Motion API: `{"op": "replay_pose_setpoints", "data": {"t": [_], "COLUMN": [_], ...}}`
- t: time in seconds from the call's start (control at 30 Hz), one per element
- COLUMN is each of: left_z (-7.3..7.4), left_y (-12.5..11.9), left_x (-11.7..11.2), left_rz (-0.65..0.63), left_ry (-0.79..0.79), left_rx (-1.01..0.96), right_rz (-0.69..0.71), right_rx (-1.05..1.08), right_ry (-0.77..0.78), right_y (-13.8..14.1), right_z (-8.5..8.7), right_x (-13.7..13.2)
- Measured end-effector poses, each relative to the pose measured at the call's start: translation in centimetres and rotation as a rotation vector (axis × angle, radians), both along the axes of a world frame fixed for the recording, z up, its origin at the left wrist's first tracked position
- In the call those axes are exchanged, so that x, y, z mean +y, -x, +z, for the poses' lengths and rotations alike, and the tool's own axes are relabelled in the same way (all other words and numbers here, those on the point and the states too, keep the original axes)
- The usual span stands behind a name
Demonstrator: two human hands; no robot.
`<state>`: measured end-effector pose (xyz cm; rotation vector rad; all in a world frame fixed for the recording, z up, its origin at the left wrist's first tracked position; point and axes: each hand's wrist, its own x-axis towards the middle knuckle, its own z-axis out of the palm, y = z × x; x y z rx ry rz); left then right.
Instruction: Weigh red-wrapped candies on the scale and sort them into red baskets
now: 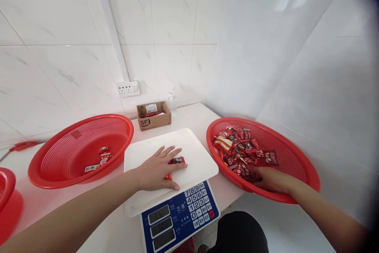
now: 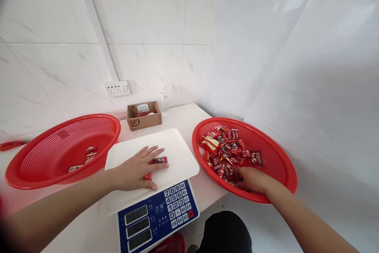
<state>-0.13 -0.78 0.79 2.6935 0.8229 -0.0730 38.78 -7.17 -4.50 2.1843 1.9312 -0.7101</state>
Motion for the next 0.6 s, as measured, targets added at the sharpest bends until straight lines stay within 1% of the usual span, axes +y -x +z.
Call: {"op": "replay_pose_setpoints", "data": {"t": [0.03, 0.1, 0.17, 0.23, 0.3, 0.43, 0.5, 0.6], "left_z": [-0.1, -0.3, -0.4, -0.2, 0.0, 0.1, -0.2, -0.9], "left_y": [-0.1, -0.2, -0.1, 0.2, 0.6, 1.2, 1.1, 0.7], "left_x": [0.1, 0.2, 0.4, 0.6, 0.8, 0.8, 0.6, 0.3], "left_rz": [0.028, 0.132, 0.228, 0.277, 0.283, 0.235, 0.242, 0.306], "left_ry": [0.018, 0.067, 0.106, 0.116, 0.109, 0.099, 0.092, 0.063], "left_rx": [0.011, 0.043, 0.063, 0.069, 0.073, 0.103, 0.106, 0.082], "right_rz": [0.002, 0.004, -0.014, -0.034, -0.046, -0.031, -0.018, -0.015], "right_rx": [0.015, 0.042, 0.041, 0.048, 0.051, 0.033, 0.028, 0.014], "right_ry": [0.018, 0.065, 0.065, 0.068, 0.073, 0.062, 0.05, 0.053], "right_y": [0.0, -0.1, 0.0, 0.0, 0.0, -0.2, -0.3, -0.3], "right_z": [0.0, 0.0, 0.2, 0.3, 0.2, -0.1, -0.1, -0.1], "right_x": [0.0, 0.1, 0.1, 0.1, 0.1, 0.2, 0.2, 0.2]}}
